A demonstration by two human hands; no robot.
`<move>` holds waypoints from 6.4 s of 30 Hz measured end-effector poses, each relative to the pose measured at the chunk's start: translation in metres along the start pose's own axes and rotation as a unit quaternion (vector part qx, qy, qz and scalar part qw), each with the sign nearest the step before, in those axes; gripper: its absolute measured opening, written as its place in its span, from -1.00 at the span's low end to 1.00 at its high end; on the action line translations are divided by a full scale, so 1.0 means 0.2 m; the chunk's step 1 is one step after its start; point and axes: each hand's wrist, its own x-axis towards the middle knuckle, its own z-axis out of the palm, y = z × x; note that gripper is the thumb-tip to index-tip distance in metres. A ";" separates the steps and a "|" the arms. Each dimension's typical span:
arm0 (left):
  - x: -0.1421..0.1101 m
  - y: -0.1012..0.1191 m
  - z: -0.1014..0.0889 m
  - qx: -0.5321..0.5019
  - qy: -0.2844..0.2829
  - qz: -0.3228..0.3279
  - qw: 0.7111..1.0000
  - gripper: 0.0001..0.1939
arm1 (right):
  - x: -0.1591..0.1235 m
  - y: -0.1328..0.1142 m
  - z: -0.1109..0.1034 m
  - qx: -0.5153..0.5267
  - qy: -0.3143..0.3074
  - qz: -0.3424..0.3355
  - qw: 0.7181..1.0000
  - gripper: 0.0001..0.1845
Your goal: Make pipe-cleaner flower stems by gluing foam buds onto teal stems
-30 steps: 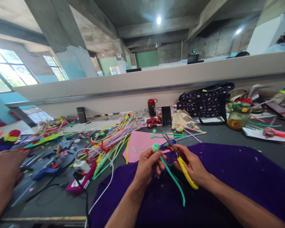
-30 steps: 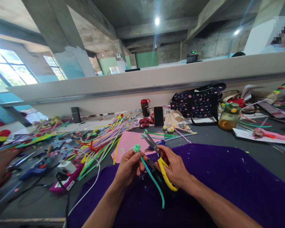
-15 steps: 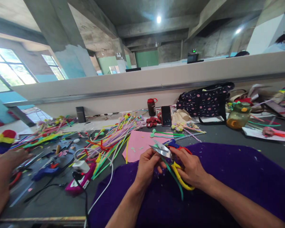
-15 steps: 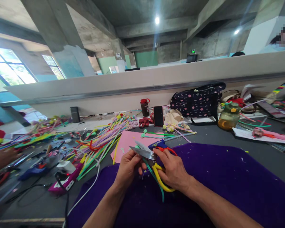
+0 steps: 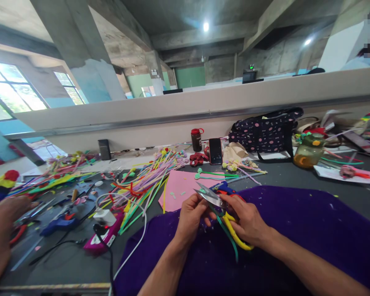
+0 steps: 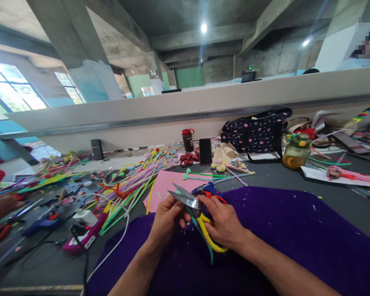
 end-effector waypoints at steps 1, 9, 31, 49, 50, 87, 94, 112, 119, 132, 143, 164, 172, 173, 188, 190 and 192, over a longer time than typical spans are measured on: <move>0.00 0.00 0.00 -0.001 -0.003 0.003 1.000 -0.77 | 0.00 0.00 0.00 0.004 -0.005 0.004 1.000 -0.33; 0.00 0.00 0.00 -0.003 -0.008 0.005 1.000 -0.76 | 0.00 0.00 0.00 0.019 -0.014 -0.004 1.000 -0.36; 0.00 0.00 0.00 -0.014 0.000 0.003 1.000 -0.76 | 0.00 0.01 0.01 -0.001 -0.006 -0.008 1.000 -0.31; 0.01 0.01 -0.02 -0.049 -0.010 -0.024 0.998 -0.76 | 0.03 -0.04 -0.04 0.127 0.001 0.076 0.989 -0.48; 0.01 0.01 -0.02 -0.051 -0.006 -0.022 0.998 -0.77 | 0.03 -0.04 -0.04 0.138 -0.003 0.082 0.987 -0.49; 0.02 0.03 -0.04 -0.130 0.000 -0.096 0.987 -0.75 | 0.02 -0.03 -0.01 0.206 -0.034 0.091 0.974 -0.45; 0.02 0.03 -0.04 -0.133 -0.032 -0.095 0.986 -0.74 | 0.00 -0.04 0.00 0.122 -0.009 0.040 0.992 -0.42; 0.01 0.00 -0.03 -0.073 -0.011 -0.044 0.996 -0.71 | -0.01 -0.01 0.01 -0.004 0.019 -0.017 1.000 -0.40; 0.01 0.00 -0.03 -0.066 -0.016 -0.041 0.997 -0.73 | 0.00 -0.01 0.01 -0.012 0.014 -0.027 0.999 -0.40; 0.01 0.00 -0.03 -0.047 -0.024 -0.029 0.998 -0.81 | -0.01 -0.01 0.01 -0.013 0.000 -0.023 1.000 -0.39; 0.01 0.02 -0.03 -0.035 -0.025 -0.023 0.999 -0.81 | -0.01 0.00 0.01 -0.012 -0.012 -0.010 1.000 -0.39; 0.02 0.04 -0.06 -0.081 -0.029 -0.074 0.994 -0.78 | 0.01 -0.03 -0.04 0.152 0.005 0.099 0.983 -0.48; 0.02 0.06 -0.06 -0.102 -0.015 -0.076 0.992 -0.77 | 0.02 -0.01 -0.01 0.178 0.001 0.118 0.977 -0.50; 0.02 0.06 -0.07 -0.100 -0.012 -0.074 0.992 -0.78 | 0.02 -0.01 -0.01 0.180 0.006 0.117 0.977 -0.50; 0.01 0.03 -0.07 -0.085 -0.033 -0.064 0.994 -0.78 | 0.00 -0.03 -0.01 0.011 0.037 0.005 0.999 -0.42; 0.01 0.04 -0.06 -0.078 -0.023 -0.054 0.995 -0.78 | 0.00 -0.03 0.00 -0.001 0.039 0.003 0.999 -0.42; 0.00 0.03 -0.05 -0.064 -0.004 -0.043 0.997 -0.77 | 0.00 -0.02 0.00 -0.008 0.040 -0.001 0.999 -0.43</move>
